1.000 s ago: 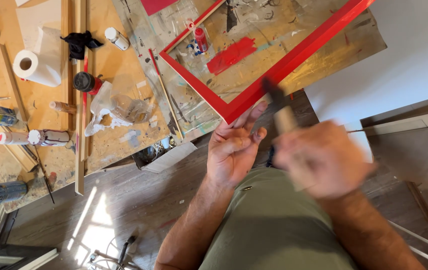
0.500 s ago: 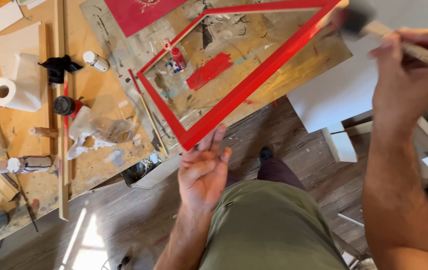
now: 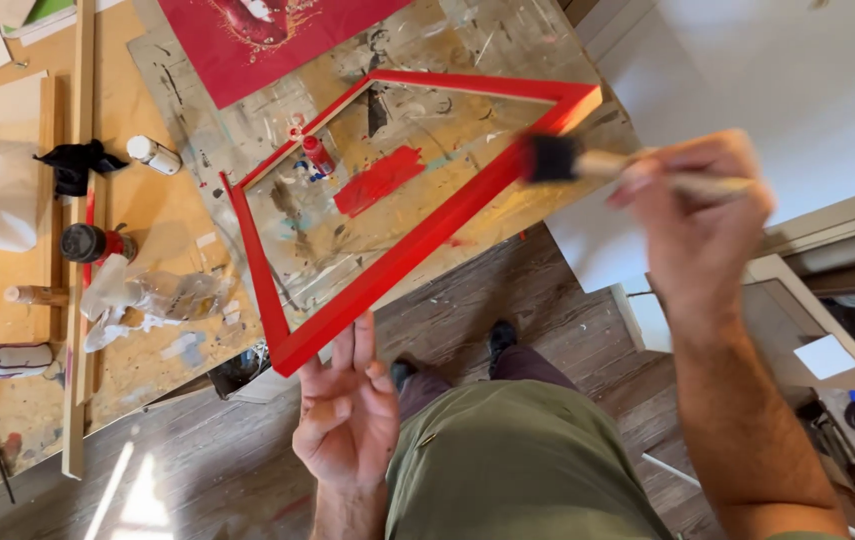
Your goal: Painting a wooden frame with red paint using a foam brush
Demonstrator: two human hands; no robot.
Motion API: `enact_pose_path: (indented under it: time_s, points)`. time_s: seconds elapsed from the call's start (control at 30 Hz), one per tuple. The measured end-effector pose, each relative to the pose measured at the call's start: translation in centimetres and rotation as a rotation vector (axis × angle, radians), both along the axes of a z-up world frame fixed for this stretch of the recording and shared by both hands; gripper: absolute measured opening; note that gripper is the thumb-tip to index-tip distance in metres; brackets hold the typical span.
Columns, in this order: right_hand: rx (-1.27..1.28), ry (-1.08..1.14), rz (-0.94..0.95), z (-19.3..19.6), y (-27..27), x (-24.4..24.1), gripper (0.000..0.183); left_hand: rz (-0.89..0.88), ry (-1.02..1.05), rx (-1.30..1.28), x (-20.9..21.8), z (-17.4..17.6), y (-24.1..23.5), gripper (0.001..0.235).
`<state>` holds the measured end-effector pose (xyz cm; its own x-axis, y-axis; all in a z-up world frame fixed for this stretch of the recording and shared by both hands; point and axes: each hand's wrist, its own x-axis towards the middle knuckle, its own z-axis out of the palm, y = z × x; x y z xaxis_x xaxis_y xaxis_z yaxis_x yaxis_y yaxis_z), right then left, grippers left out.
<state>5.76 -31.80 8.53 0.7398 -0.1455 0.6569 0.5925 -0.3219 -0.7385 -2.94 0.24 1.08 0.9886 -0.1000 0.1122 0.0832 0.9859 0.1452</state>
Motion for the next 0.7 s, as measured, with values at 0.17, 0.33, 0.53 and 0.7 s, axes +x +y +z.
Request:
enact_pose_path:
  time_s: [0.17, 0.33, 0.53, 0.7]
  points:
    - [-0.417, -0.140, -0.309, 0.2, -0.4, -1.5, 0.012, 0.027, 0.020, -0.059, -0.5, 0.1, -0.4, 0.068]
    - [-0.435, -0.228, -0.040, 0.4, 5.9, -4.3, 0.021, 0.050, 0.032, -0.038, -0.3, -0.1, -0.2, 0.069]
    - [0.106, 0.129, 0.047, -0.5, 1.1, -2.1, 0.012, 0.036, 0.062, -0.090, -0.8, 0.1, 0.4, 0.069]
    - [-0.505, -0.174, -0.432, -0.1, -1.0, -1.6, 0.009, 0.048, 0.094, -0.089, -1.1, -0.1, 0.5, 0.068]
